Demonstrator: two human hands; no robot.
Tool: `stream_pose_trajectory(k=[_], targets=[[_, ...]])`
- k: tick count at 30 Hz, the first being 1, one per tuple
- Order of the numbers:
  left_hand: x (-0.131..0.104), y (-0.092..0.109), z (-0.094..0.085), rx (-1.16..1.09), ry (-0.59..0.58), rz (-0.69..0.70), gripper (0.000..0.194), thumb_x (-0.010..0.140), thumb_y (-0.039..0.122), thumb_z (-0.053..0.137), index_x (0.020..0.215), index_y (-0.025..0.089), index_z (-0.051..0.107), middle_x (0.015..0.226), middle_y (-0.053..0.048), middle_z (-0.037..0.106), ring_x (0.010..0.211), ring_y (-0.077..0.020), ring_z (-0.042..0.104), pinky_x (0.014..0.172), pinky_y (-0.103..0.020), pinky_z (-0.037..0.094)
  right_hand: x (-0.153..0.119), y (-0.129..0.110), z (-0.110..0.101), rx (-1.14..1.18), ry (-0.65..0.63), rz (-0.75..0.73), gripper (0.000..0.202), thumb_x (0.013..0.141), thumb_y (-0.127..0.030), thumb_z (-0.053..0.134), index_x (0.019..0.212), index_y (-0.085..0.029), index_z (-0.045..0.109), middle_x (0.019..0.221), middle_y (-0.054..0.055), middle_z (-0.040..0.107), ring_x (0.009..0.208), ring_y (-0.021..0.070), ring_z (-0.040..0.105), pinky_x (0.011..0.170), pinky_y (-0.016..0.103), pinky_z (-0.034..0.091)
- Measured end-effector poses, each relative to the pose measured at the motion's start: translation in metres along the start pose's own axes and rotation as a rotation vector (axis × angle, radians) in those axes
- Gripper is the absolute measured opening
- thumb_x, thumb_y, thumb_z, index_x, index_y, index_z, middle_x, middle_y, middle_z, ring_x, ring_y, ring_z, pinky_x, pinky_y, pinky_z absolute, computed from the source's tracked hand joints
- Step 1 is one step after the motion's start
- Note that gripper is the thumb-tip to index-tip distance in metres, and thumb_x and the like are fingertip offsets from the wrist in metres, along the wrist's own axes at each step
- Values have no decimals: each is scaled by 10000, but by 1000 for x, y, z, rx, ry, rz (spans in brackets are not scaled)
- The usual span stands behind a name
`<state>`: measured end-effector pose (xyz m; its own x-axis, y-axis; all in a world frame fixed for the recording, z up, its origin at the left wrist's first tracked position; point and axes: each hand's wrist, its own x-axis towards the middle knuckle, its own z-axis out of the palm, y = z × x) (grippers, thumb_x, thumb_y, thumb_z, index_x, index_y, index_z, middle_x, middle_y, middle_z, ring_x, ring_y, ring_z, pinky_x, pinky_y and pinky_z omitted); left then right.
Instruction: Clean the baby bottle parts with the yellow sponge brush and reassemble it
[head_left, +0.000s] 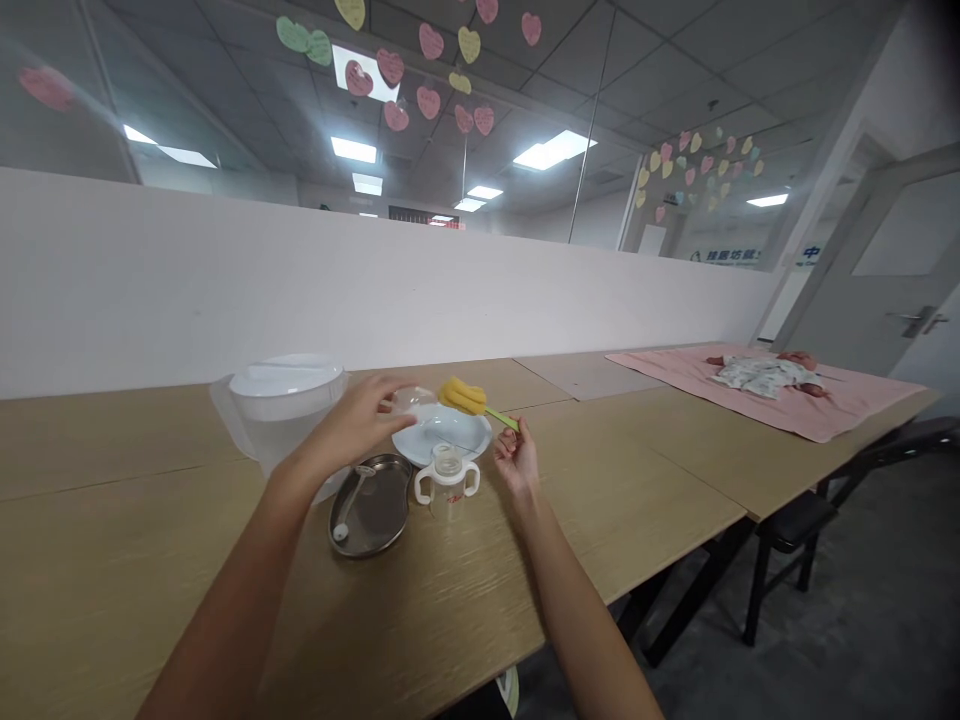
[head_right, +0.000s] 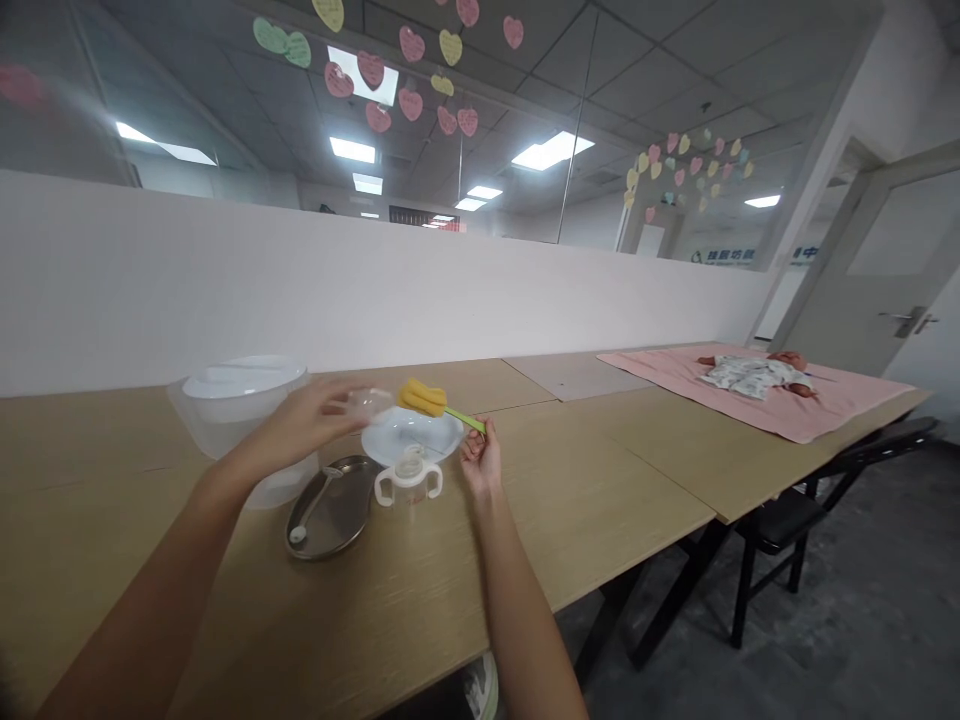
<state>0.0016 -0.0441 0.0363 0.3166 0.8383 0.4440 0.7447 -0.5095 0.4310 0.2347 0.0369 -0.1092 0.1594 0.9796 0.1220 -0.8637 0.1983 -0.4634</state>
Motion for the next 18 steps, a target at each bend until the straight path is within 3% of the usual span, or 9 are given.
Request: stream_pose_trajectory(k=[4,7,12,18], targets=[[-2,-26,5,303,-360,-178,475,650,223,600,1125,245,600,1124,-55,612,987,-228,586,796,-277,469,0,0,1,27,45,5,174,822,-341,557,737,-195,518,470,-99,433,314,16,275,297,126,229],[1,-39,22,372,-509,-238,476,596,172,612,1067,242,604,1036,-40,656,940,-229,602,734,-264,463,0,1,2,19,58,3,168,823,-332,555,739,-189,523,457,-100,427,312,17,263,297,127,217],[6,-47,49,397,-522,-233,382,548,201,652,923,170,589,933,-68,664,823,-234,608,633,-265,447,1,3,0,28,30,4,164,791,-325,601,745,-187,526,451,-101,438,320,16,282,308,126,227],[8,-57,67,330,-484,-278,154,527,143,604,678,160,579,722,-39,638,730,-221,580,626,-280,413,2,4,-2,4,29,-3,183,766,-334,628,747,-180,531,454,-99,454,330,16,295,319,126,228]])
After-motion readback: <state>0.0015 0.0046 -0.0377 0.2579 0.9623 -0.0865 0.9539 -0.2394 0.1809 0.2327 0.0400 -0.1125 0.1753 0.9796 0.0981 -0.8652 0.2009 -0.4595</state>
